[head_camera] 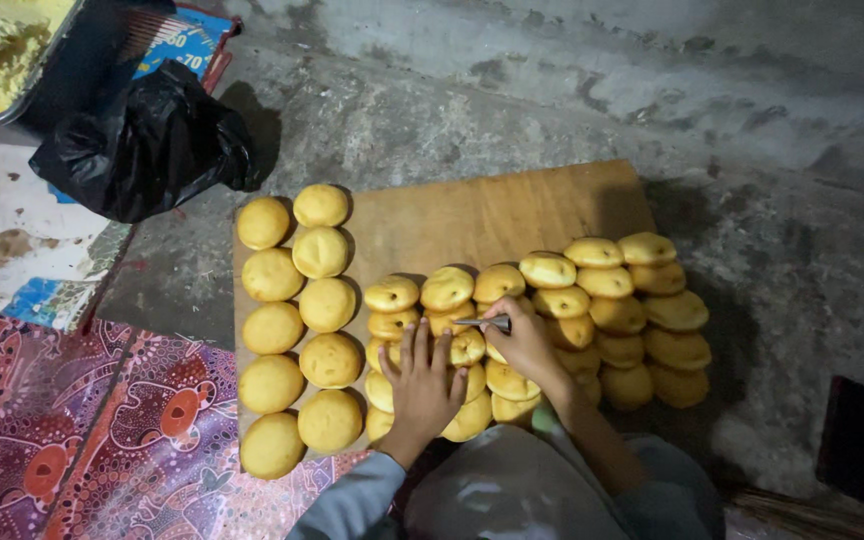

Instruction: The person is sitting on the floor and using a knife to cut small round buns in half. They pick up each bun, slice it, and place it back on the wooden board.

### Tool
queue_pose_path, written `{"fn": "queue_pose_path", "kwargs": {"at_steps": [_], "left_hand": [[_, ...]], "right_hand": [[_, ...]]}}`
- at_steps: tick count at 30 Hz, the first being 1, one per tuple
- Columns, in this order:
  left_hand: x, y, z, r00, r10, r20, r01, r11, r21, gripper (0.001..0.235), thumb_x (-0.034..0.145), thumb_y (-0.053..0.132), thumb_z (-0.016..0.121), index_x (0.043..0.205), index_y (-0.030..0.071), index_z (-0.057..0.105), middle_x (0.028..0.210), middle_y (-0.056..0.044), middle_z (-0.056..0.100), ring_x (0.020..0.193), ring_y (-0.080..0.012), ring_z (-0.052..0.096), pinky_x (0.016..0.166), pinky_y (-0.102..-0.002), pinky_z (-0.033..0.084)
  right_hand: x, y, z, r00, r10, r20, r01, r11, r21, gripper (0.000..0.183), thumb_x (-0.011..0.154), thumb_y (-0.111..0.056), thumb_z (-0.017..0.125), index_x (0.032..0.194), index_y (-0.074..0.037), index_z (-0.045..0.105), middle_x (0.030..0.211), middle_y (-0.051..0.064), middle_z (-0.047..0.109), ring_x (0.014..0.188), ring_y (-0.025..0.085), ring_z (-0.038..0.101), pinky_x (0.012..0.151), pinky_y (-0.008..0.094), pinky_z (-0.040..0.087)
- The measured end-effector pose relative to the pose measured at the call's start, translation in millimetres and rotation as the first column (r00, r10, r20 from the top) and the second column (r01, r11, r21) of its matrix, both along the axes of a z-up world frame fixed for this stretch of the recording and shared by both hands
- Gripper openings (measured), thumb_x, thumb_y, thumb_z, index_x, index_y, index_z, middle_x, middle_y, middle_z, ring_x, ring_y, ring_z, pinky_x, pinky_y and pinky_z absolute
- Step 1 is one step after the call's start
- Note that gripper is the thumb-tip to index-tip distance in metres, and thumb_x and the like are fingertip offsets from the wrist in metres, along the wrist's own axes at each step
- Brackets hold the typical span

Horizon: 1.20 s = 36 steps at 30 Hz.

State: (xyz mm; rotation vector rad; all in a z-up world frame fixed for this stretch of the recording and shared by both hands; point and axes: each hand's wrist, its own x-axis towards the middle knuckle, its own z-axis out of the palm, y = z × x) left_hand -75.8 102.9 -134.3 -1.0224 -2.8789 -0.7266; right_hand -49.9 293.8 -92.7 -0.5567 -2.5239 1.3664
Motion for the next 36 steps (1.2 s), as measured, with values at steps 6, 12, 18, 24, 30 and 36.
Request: {"fn": "queue_pose_path", "kwargs": {"at_steps": [6, 12, 18, 24, 30, 36], "left_hand": [[0.7, -0.8, -1.2, 1.0, -0.004, -0.018, 0.003, 1.0, -0.008, 0.065, 0.089, 0.044, 0.06, 0.146, 0.013, 0.05, 0.157, -0.019, 0.036, 0.149, -0.0369, 0.024, 0.113, -0.073, 0.005], [0.8, -0.2, -1.6, 1.0, -0.007, -0.025, 0.008, 1.0, 0.006, 0.064, 0.089, 0.044, 0.06, 0.145, 0.014, 0.051, 0.156, -0.019, 0.037, 0.149, -0.0365, 0.025, 0.113, -0.073, 0.005], [1.5, -1.5, -3.9, 0.999, -0.009, -0.047, 0.01, 1.0, 0.018, 0.063, 0.089, 0.043, 0.061, 0.143, 0.013, 0.053, 0.155, -0.018, 0.039, 0.149, -0.0364, 0.026, 0.114, -0.072, 0.007], [1.5, 0.3, -9.9, 1.0, -0.006, -0.017, 0.006, 1.0, -0.012, 0.063, 0.085, 0.043, 0.062, 0.14, 0.012, 0.054, 0.155, -0.017, 0.041, 0.148, -0.0366, 0.026, 0.113, -0.074, 0.008], [0.1, 0.0, -6.4, 0.998, -0.021, -0.063, 0.02, 1.0, -0.008, 0.062, 0.084, 0.042, 0.064, 0.138, 0.011, 0.056, 0.153, -0.017, 0.045, 0.148, -0.0372, 0.027, 0.111, -0.075, 0.009], [-13.5, -0.8, 11.3, 0.999, 0.02, 0.025, -0.023, 0.995, 0.095, 0.059, 0.08, 0.036, 0.07, 0.133, 0.014, 0.058, 0.146, -0.011, 0.052, 0.144, -0.0361, 0.033, 0.114, -0.074, 0.011]], "right_hand": [[-4.2, 1.1, -7.6, 0.998, 0.021, -0.051, -0.021, 1.0, 0.016, 0.019, 0.085, -0.011, 0.076, 0.098, -0.004, 0.065, 0.096, 0.012, 0.073, 0.09, 0.025, 0.071, 0.081, 0.036, 0.056], [-7.5, -1.8, -1.1, 0.995, 0.045, 0.094, -0.039, 0.997, -0.064, 0.021, 0.086, -0.014, 0.075, 0.102, -0.005, 0.065, 0.091, 0.013, 0.072, 0.086, 0.022, 0.071, 0.078, 0.035, 0.055], [-9.9, -20.5, 16.1, 0.953, 0.058, 0.297, -0.108, 0.982, 0.155, 0.023, 0.091, -0.028, 0.071, 0.101, -0.009, 0.063, 0.089, 0.009, 0.075, 0.078, 0.025, 0.074, 0.07, 0.039, 0.058], [-13.2, -47.3, 6.6, 0.945, 0.026, 0.326, -0.21, 0.812, 0.544, 0.026, 0.096, -0.033, 0.068, 0.101, -0.008, 0.062, 0.077, 0.016, 0.07, 0.066, 0.037, 0.07, 0.056, 0.05, 0.055], [-18.1, -46.6, -16.0, 0.996, 0.081, 0.019, -0.077, 0.8, 0.595, 0.03, 0.087, -0.03, 0.067, 0.103, -0.007, 0.057, 0.079, 0.018, 0.069, 0.06, 0.038, 0.068, 0.052, 0.05, 0.053], [-9.7, -44.7, -7.5, 0.99, 0.023, 0.142, -0.079, 0.913, 0.4, 0.02, 0.096, -0.027, 0.066, 0.108, -0.014, 0.056, 0.077, 0.019, 0.07, 0.068, 0.042, 0.068, 0.057, 0.055, 0.051]]}}
